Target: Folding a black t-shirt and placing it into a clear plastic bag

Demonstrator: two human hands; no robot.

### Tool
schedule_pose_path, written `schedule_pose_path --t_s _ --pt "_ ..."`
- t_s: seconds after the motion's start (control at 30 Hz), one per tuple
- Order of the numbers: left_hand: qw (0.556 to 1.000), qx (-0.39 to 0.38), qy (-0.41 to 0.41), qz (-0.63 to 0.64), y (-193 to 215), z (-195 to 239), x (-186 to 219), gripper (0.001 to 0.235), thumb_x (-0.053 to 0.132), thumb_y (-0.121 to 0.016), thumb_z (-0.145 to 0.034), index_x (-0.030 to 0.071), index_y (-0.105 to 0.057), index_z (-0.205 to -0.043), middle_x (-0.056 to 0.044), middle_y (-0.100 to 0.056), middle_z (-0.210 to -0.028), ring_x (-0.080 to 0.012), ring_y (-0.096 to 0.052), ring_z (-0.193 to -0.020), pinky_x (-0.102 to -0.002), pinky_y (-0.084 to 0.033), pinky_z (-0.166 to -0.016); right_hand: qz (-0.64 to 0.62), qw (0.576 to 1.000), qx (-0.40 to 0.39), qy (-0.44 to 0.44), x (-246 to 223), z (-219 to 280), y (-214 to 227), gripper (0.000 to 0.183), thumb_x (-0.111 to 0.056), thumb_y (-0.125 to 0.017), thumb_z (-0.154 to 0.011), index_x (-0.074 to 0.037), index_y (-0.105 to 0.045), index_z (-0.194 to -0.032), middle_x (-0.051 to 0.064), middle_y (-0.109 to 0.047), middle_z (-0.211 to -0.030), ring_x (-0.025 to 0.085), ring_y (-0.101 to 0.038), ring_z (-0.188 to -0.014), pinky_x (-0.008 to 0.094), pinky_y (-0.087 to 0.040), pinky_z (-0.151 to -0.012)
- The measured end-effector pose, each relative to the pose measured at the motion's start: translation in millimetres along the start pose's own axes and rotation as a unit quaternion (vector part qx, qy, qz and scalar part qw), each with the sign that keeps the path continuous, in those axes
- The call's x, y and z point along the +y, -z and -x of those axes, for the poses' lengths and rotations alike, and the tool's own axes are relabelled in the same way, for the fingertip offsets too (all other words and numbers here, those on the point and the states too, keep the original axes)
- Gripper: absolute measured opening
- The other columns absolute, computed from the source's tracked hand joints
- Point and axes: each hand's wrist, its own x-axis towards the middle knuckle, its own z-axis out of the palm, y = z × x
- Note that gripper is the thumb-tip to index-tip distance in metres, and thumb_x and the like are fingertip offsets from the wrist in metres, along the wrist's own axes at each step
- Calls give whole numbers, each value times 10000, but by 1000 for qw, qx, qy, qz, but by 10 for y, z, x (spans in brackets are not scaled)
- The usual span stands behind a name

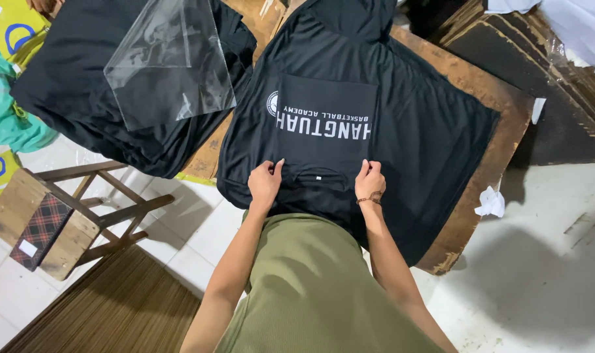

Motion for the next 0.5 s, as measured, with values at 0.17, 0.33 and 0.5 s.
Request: schedule_pose_path --t_s 0.17,0.33,0.5 --pt "999 27 -22 -6 -19 -185 37 512 550 -728 -910 64 -760 -1067 -114 -758 -856 -352 -748 -842 -468 -598 -712 5 1000 15 -5 3 -18 -46 366 -527 -519 -1049 -178 -626 -1082 124 -776 -882 378 -754 -834 522 -584 -753" --pt "998 19 -11 54 -123 -342 25 447 429 -797 -881 12 -745 -1031 -122 -735 -747 -361 -745 -786 -464 -599 -695 1 1000 6 -8 27 -64 -55 363 -495 -502 -1055 -155 -629 -1078 130 -778 -895 381 -752 -847 516 -582 -760" --pt "984 -8 15 178 -358 -515 -118 402 396 -838 -819 70 -700 -1009 -135 -694 -803 -351 -730 -865 -455 -580 -720 -2 1000 10 -4 -99 -108 32 363 -528 -529 -1035 -182 -636 -1061 104 -776 -876 379 -749 -850 522 -579 -764"
